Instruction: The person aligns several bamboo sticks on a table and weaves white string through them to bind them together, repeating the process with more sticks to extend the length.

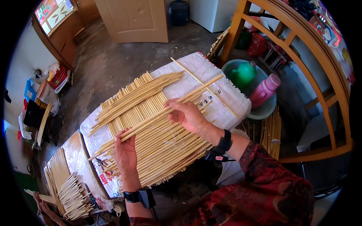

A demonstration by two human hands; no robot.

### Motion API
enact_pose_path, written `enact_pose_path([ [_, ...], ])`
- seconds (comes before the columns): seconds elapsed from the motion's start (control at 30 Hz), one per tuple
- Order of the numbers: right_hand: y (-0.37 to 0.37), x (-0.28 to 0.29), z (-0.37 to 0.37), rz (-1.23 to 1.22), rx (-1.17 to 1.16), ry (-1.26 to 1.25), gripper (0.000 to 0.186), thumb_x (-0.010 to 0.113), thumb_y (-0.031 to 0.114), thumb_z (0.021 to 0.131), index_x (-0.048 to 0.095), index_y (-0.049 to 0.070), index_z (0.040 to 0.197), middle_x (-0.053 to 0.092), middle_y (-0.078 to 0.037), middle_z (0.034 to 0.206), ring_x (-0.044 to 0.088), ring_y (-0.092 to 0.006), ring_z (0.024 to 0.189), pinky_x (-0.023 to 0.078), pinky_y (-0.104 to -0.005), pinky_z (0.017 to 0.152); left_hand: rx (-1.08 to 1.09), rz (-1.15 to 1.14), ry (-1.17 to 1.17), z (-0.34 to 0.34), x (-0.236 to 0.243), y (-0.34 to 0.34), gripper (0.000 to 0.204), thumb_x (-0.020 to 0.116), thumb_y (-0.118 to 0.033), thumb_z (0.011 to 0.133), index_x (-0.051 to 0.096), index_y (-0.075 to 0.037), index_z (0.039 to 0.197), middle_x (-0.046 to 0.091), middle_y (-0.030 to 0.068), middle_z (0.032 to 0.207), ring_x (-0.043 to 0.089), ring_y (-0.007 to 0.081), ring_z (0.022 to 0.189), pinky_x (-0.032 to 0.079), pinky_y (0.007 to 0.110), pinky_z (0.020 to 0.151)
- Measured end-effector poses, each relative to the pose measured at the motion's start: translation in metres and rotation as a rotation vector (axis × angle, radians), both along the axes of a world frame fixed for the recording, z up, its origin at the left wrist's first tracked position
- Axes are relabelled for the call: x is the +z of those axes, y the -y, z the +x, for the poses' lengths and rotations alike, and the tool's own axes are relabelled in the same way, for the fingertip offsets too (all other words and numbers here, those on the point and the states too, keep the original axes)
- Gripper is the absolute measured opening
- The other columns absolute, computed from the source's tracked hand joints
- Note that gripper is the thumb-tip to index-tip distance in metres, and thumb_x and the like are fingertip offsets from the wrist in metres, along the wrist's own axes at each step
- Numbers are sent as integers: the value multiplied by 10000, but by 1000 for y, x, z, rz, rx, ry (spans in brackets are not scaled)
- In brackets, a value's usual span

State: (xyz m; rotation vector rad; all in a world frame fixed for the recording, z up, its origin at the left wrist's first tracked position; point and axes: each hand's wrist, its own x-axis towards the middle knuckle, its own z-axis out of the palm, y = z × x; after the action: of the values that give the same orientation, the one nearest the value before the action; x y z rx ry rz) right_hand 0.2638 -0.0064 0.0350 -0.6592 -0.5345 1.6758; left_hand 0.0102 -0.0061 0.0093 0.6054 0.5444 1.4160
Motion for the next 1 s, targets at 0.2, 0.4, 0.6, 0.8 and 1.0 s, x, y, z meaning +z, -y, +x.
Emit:
enact_pose_path([
  [0.2,5,-8,-8,6,114,-55,214,582,154,861,593,6,1014,608,-46,810,601,-134,668,510,-254,595,-57,64,-78,10,1,5,354,473,-299,930,532,21,1068,546,157,1118,502,269,1103,415,384,970],
  [0.4,16,-20,-13,-49,85,-65,239,553,116,861,561,-8,1065,612,-64,847,613,-156,698,534,-280,635,-142,88,-1,32,5,13,314,453,-252,944,531,21,1079,544,152,1115,517,246,1079,429,387,951],
  [0.6,20,-13,-13,-60,69,12,223,545,126,868,566,-3,1049,603,-70,866,608,-163,721,536,-282,638,-133,82,30,30,9,20,302,475,-234,937,539,26,1076,565,147,1099,557,238,1032,474,400,913],
  [0.8,12,-14,10,-28,53,57,202,535,136,878,574,7,1028,603,-68,823,602,-159,703,534,-283,622,-134,12,87,21,18,24,288,424,-224,956,549,6,1076,567,152,1112,560,255,1040,476,430,915],
  [1.0,25,-20,19,-55,381,262,334,445,274,936,538,-6,1094,616,-114,913,626,-233,803,523,-304,654,-70,82,161,27,-2,30,301,481,-255,931,515,-35,1134,565,141,1139,563,243,1047,483,398,906],
])
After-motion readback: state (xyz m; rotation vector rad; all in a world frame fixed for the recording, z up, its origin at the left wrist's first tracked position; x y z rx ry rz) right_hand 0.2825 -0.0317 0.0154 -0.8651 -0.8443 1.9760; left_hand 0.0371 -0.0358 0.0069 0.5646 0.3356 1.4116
